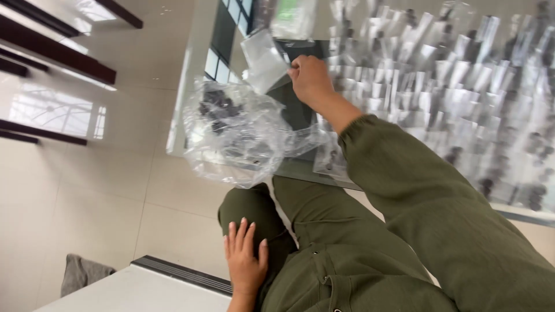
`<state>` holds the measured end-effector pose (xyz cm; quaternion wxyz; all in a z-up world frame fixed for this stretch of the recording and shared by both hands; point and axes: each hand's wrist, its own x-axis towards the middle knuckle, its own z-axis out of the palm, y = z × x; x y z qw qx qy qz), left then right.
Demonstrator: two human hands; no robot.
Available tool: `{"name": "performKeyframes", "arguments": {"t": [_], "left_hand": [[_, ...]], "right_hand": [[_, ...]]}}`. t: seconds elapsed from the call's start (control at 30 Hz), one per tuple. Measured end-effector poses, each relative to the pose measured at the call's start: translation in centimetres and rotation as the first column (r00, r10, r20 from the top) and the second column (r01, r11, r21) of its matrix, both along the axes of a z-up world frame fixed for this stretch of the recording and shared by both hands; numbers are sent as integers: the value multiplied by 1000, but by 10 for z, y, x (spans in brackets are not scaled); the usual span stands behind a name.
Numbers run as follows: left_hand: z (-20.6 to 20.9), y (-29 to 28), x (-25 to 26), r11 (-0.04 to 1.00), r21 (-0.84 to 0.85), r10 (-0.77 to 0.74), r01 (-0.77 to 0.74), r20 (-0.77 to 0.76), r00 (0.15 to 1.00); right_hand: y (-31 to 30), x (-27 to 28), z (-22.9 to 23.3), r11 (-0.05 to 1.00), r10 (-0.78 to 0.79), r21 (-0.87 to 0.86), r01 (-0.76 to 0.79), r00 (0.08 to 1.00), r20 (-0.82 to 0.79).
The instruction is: Manually packaging small black items into individual clear plastic bags on a glass table.
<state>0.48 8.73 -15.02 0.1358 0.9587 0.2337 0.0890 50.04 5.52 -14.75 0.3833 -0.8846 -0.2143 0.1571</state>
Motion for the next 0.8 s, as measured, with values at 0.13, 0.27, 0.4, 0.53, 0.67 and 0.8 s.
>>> {"name": "performKeyframes", "arguments": {"t": [0.13,0.27,0.4,0.53,0.67,0.8], "left_hand": [[3,10,15,996,-53,76,-74,42,996],[2,15,13,996,-82,51,-44,81,995],[-2,18,12,995,-97,19,-9,100,995],[0,16,6,995,-103,11,1,111,994],[-4,16,-8,993,-115,48,-35,118,992],[-3,17,-16,989,-125,95,-77,149,984]], "right_hand": [[34,-1,16,950,-56,-311,27,995,-87],[38,17,-27,926,-126,-360,111,992,-19],[30,22,-46,924,-41,-380,53,998,41],[35,15,-18,902,-47,-430,35,999,-18],[43,32,-25,846,-45,-532,15,998,-44],[28,11,34,971,-160,-213,109,957,-241]]}}
